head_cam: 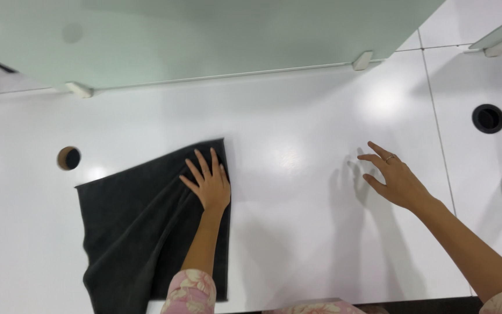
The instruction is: The person moves a chair, sprays liquid from a bottle onto an office desk, and wipes the surface and glass partition with a black cloth before folding the cloth.
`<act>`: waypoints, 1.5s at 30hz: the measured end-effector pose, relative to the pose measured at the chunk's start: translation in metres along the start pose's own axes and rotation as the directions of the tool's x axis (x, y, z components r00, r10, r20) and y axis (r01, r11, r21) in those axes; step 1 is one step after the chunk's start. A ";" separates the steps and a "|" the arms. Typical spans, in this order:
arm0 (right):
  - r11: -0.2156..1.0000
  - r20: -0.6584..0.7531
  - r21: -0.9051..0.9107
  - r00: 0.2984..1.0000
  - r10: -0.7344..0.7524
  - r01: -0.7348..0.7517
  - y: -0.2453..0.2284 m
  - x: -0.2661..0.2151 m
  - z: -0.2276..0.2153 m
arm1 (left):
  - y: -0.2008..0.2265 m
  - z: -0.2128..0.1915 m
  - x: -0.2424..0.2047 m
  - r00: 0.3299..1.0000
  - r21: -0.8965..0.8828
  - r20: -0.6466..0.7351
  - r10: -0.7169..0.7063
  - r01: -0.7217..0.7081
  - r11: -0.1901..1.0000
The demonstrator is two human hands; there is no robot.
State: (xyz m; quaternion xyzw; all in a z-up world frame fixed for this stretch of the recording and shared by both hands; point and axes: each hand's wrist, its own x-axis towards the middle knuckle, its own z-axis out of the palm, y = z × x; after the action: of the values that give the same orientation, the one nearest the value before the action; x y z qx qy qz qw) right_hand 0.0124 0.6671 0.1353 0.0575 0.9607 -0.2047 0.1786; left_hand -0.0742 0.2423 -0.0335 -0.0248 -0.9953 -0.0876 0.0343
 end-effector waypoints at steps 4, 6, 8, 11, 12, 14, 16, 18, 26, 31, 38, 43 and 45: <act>0.998 -0.067 -0.010 0.996 -0.056 0.056 0.037 0.022 -0.007 | 0.036 0.015 0.053 0.998 -0.064 0.038 0.042 -0.039 0.997; 0.991 -0.138 -0.053 0.982 -0.132 0.125 0.056 0.037 -0.006 | 0.044 0.019 0.071 0.996 -0.095 0.071 0.050 -0.043 0.995; 0.962 -0.238 -0.133 0.935 -0.263 0.237 0.077 0.058 -0.012 | 0.047 0.016 0.094 0.989 -0.123 0.134 0.060 -0.044 0.991; 0.949 -0.313 -0.218 0.904 -0.291 0.230 0.106 0.091 -0.025 | 0.039 0.004 0.127 0.963 -0.078 0.250 0.102 -0.085 0.993; 0.960 -0.307 -0.186 0.916 -0.257 0.208 0.115 0.106 -0.028 | 0.037 0.000 0.139 0.958 -0.007 0.264 0.115 -0.118 0.993; 0.979 -0.286 -0.127 0.940 -0.188 0.158 0.135 0.135 -0.035 | 0.033 -0.006 0.163 0.947 0.054 0.294 0.126 -0.148 0.987; 0.984 -0.296 -0.122 0.941 -0.163 0.132 0.158 0.163 -0.038 | 0.029 -0.006 0.189 0.938 0.042 0.323 0.129 -0.150 0.988; 0.982 -0.303 -0.158 0.942 -0.148 0.104 0.175 0.184 -0.035 | 0.032 0.000 0.208 0.950 0.001 0.277 0.144 -0.150 0.989; 0.986 -0.407 -0.159 0.906 -0.117 0.056 0.186 0.192 -0.007 | 0.060 0.023 0.209 0.992 -0.044 -0.056 0.109 -0.112 0.993; 0.990 -0.459 -0.133 0.882 -0.105 0.048 0.175 0.188 -0.011 | 0.081 0.027 0.205 0.987 0.032 -0.148 0.061 -0.057 0.998; 0.988 -0.491 -0.138 0.861 -0.132 0.073 0.172 0.187 -0.013 | 0.180 0.041 0.203 0.993 0.054 -0.082 -0.085 0.090 0.994; 0.991 -0.494 -0.112 0.861 -0.125 0.079 0.172 0.186 -0.013 | 0.260 0.041 0.195 1.000 0.025 -0.009 0.002 -0.002 1.000; 0.991 -0.498 -0.104 0.858 -0.125 0.084 0.171 0.185 -0.015 | 0.286 0.041 0.191 1.000 -0.015 -0.007 0.017 -0.017 1.000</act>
State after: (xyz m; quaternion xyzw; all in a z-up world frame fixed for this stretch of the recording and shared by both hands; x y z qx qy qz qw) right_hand -0.1334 0.8355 0.0165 0.0496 0.9829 -0.1543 -0.0874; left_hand -0.2508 0.5395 -0.0108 -0.0331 -0.9942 -0.0948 0.0382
